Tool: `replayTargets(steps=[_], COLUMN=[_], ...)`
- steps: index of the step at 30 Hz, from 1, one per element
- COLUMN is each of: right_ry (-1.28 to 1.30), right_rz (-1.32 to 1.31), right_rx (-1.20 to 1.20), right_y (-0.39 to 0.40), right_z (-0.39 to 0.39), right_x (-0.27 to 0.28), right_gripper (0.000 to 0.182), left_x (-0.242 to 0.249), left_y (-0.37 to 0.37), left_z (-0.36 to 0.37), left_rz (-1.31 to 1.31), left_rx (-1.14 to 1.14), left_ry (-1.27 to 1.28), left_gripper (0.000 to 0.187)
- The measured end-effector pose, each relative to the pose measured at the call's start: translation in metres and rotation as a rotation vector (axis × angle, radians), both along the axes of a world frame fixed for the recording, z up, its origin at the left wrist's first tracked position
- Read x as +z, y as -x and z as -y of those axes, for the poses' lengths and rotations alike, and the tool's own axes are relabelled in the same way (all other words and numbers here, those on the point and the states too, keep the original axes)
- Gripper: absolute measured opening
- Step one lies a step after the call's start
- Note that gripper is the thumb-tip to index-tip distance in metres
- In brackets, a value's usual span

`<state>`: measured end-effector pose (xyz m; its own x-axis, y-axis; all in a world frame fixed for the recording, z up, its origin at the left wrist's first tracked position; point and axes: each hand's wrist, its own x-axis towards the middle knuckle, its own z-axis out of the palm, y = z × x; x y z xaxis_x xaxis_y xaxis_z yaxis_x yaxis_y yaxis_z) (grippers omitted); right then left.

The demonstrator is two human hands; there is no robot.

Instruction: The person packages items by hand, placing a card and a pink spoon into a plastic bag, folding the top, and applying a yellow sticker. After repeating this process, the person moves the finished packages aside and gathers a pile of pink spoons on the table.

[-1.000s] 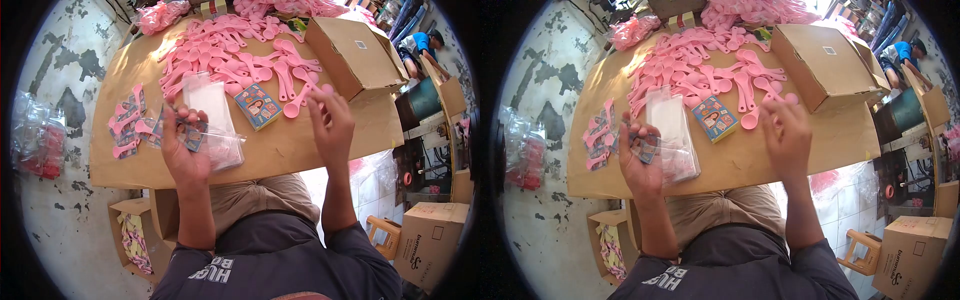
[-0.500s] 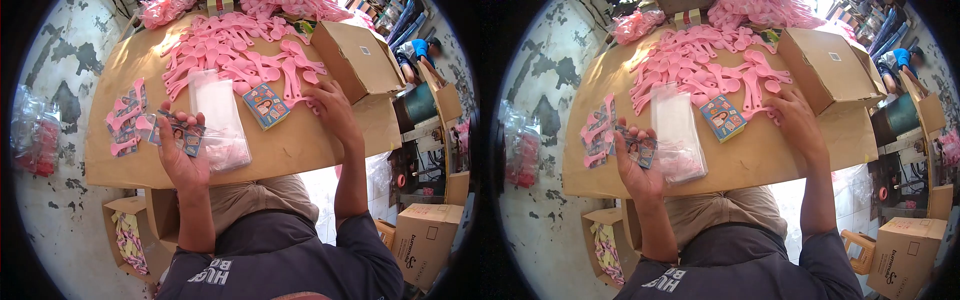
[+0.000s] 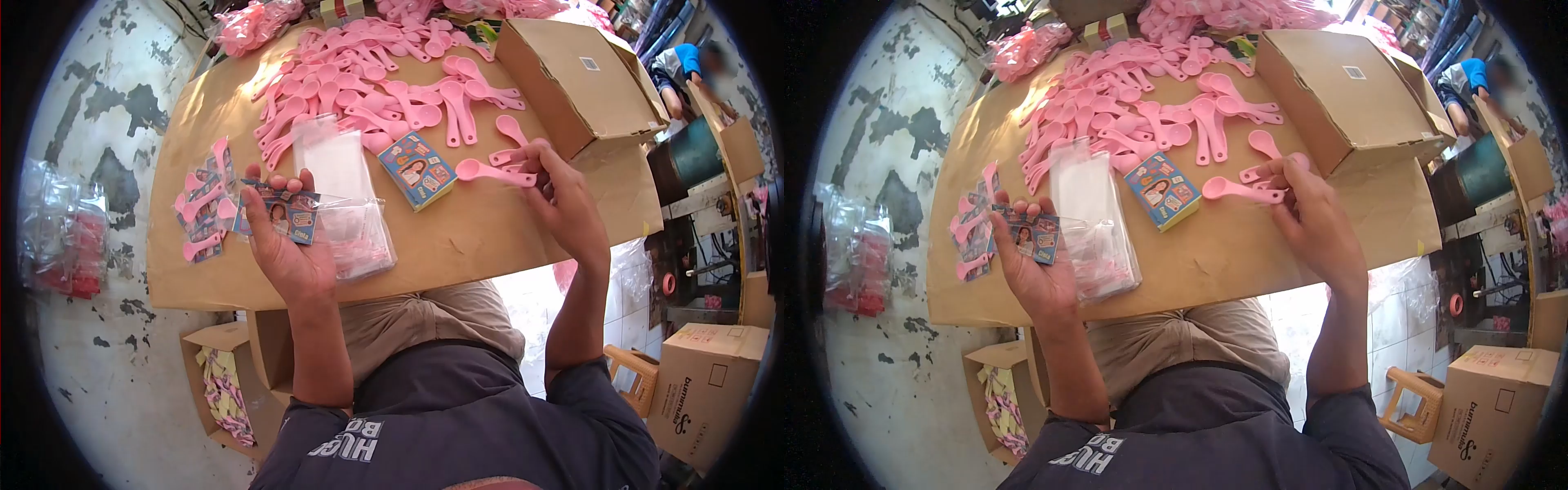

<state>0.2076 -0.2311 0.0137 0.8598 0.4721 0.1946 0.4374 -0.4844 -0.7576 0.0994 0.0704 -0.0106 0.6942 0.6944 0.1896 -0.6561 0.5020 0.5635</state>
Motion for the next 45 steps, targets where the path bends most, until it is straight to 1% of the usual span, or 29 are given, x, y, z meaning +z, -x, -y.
replayTargets(steps=[1,3,4,6,7,9,10,12,13,15,16,19,20,23,25,27,28,29,31,33,34,35,36,38,39,40,42,43,45], right_ry=[-0.003,-0.219,-0.22,-0.401,-0.402,-0.448,-0.448,-0.401,-0.402,0.087,0.118,0.162,0.118,0.141,0.164,0.103,0.026,0.032,-0.161,-0.198,-0.341,-0.484,-0.482,-0.548,-0.548,-0.491,-0.416,-0.417,-0.119], right_rz=[-0.002,-0.186,-0.187,-0.498,-0.5,-0.584,-0.586,-0.604,-0.606,-0.021,0.085,0.075,0.032,0.012,0.046,-0.017,-0.021,-0.011,-0.189,-0.188,-0.286,-0.384,-0.387,-0.436,-0.436,-0.465,-0.516,-0.518,-0.516], right_rx=[-0.006,0.086,0.085,0.104,0.101,-0.018,-0.019,-0.138,-0.139,-0.206,-0.208,-0.253,-0.266,-0.244,-0.249,-0.318,-0.326,-0.315,-0.351,-0.341,-0.283,-0.224,-0.228,-0.208,-0.21,-0.192,-0.151,-0.157,-0.04], right_y=[0.002,0.007,0.011,0.02,0.023,0.028,0.029,0.032,0.037,0.052,0.057,0.057,0.057,0.054,0.052,0.052,0.052,0.053,0.057,0.058,0.062,0.065,0.069,0.074,0.077,0.083,0.093,0.096,0.097], right_z=[0.005,0.012,0.012,0.006,0.003,-0.001,-0.003,-0.007,-0.012,-0.028,-0.033,-0.04,-0.04,-0.029,-0.02,-0.01,-0.006,-0.002,0.007,0.022,0.028,0.032,0.035,0.039,0.043,0.049,0.059,0.066,0.09], right_x=[-0.006,-0.021,-0.023,-0.025,-0.026,-0.027,-0.028,-0.031,-0.032,-0.035,-0.037,-0.042,-0.042,-0.04,-0.041,-0.04,-0.041,-0.041,-0.041,-0.052,-0.053,-0.054,-0.054,-0.052,-0.049,-0.043,-0.026,-0.019,-0.004], right_gripper=[0.029,0.042,0.042,0.043,0.043,0.042,0.042,0.036,0.036,0.035,0.03,0.026,0.023,0.022,0.022,0.02,0.016,0.016,0.012,0.012,0.015,0.018,0.018,0.022,0.022,0.021,0.02,0.02,0.018], left_x=[0.002,0.003,0.003,0.003,0.004,0.005,0.006,0.005,0.004,0.003,0.003,-0.002,-0.003,-0.003,-0.005,-0.002,0.001,0.004,0.005,0.004,0.003,0.002,0.001,-0.002,-0.003,-0.001,0.011,0.017,0.033], left_y=[-0.002,-0.006,-0.008,-0.011,-0.012,-0.013,-0.012,-0.01,-0.009,-0.006,-0.003,0.007,0.011,0.018,0.021,0.025,0.027,0.028,0.034,0.042,0.044,0.046,0.049,0.055,0.057,0.061,0.074,0.081,0.097], left_z=[0.004,0.009,0.011,0.016,0.018,0.022,0.022,0.021,0.02,0.019,0.02,0.019,0.017,0.009,-0.003,-0.016,-0.021,-0.025,-0.033,-0.039,-0.04,-0.041,-0.042,-0.049,-0.053,-0.052,-0.05,-0.051,-0.055], left_rz=[0.02,0.041,0.052,0.06,0.052,0.042,0.043,0.043,0.045,0.049,0.069,0.101,0.114,0.142,0.143,0.146,0.174,0.207,0.215,0.172,0.17,0.108,0.045,-0.007,-0.052,-0.058,-0.19,-0.193,-0.371], left_rx=[-0.014,-0.026,-0.042,-0.06,-0.058,-0.059,-0.052,-0.044,-0.032,-0.022,-0.024,-0.025,-0.034,-0.034,-0.003,0.038,0.025,0.011,0.024,0.004,0.004,0.037,0.069,0.05,0.03,0.028,-0.015,-0.021,-0.071], left_ry=[0.018,0.037,0.029,0.021,0.019,0.017,-0.005,-0.028,-0.029,-0.03,-0.022,-0.003,0.006,0.003,-0.009,-0.018,-0.069,-0.12,-0.146,-0.222,-0.221,-0.23,-0.238,-0.234,-0.233,-0.229,-0.364,-0.365,-0.457], left_gripper=[0.04,0.038,0.038,0.039,0.039,0.039,0.039,0.039,0.039,0.039,0.038,0.037,0.037,0.037,0.038,0.038,0.037,0.036,0.038,0.04,0.04,0.039,0.039,0.04,0.041,0.041,0.043,0.043,0.044])
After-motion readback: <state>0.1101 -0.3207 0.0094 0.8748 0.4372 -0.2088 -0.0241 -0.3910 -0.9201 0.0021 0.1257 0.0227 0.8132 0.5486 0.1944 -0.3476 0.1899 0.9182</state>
